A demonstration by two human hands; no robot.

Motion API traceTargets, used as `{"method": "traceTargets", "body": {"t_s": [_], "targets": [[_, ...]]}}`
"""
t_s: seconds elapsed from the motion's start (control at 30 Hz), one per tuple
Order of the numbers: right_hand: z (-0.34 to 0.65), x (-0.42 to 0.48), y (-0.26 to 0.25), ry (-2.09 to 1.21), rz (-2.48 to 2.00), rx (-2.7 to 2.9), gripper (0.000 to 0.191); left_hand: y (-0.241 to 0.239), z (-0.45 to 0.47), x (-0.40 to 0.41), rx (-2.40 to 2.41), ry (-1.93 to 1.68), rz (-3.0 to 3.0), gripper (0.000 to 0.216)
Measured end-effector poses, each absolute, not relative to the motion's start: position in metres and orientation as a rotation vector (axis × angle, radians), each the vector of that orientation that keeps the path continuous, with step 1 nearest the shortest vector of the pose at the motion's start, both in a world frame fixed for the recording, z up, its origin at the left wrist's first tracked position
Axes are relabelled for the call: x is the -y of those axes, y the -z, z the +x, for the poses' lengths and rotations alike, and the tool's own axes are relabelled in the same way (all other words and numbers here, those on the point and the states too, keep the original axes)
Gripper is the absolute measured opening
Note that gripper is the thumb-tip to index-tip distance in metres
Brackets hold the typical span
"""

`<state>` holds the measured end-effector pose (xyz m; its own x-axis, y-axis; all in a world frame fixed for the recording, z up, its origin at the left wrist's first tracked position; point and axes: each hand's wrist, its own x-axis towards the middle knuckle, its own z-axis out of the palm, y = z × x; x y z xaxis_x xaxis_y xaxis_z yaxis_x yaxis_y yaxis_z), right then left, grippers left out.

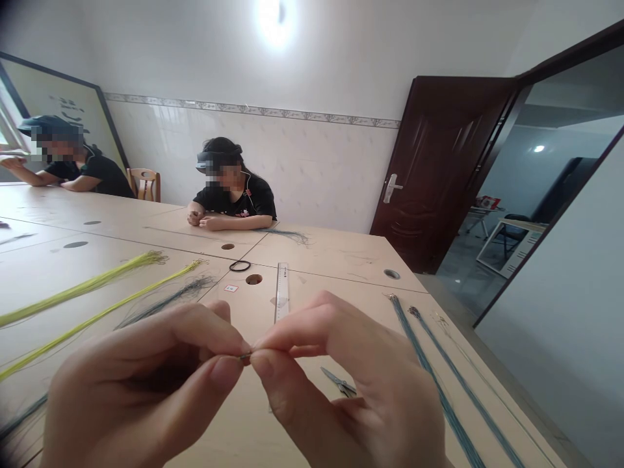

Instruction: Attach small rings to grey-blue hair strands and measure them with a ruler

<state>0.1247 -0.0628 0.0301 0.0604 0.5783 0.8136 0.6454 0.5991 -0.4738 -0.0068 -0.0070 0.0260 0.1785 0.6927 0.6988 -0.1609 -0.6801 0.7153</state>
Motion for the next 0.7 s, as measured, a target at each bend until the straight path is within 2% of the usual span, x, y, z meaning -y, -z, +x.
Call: {"method": "traceTargets", "body": {"t_s": [0.37, 0.57, 0.7], "targets": [[0.1197, 0.0609, -0.028, 0.095, -1.013, 1.56, 0.008, -0.0271, -0.0092, 0.0035, -0.514, -1.58, 1.86, 0.018], [0.1216, 0.0601, -0.024, 0.305, -1.138, 1.56, 0.006, -0.0274, -0.0096, -0.0002, -0.484, -1.591, 1.878, 0.018], [0.122, 0.0617, -0.0235, 0.334, -1.113, 1.513, 0.012, -0.0276, -0.0096, -0.0015, -0.447, -1.602, 1.911, 0.018]]}}
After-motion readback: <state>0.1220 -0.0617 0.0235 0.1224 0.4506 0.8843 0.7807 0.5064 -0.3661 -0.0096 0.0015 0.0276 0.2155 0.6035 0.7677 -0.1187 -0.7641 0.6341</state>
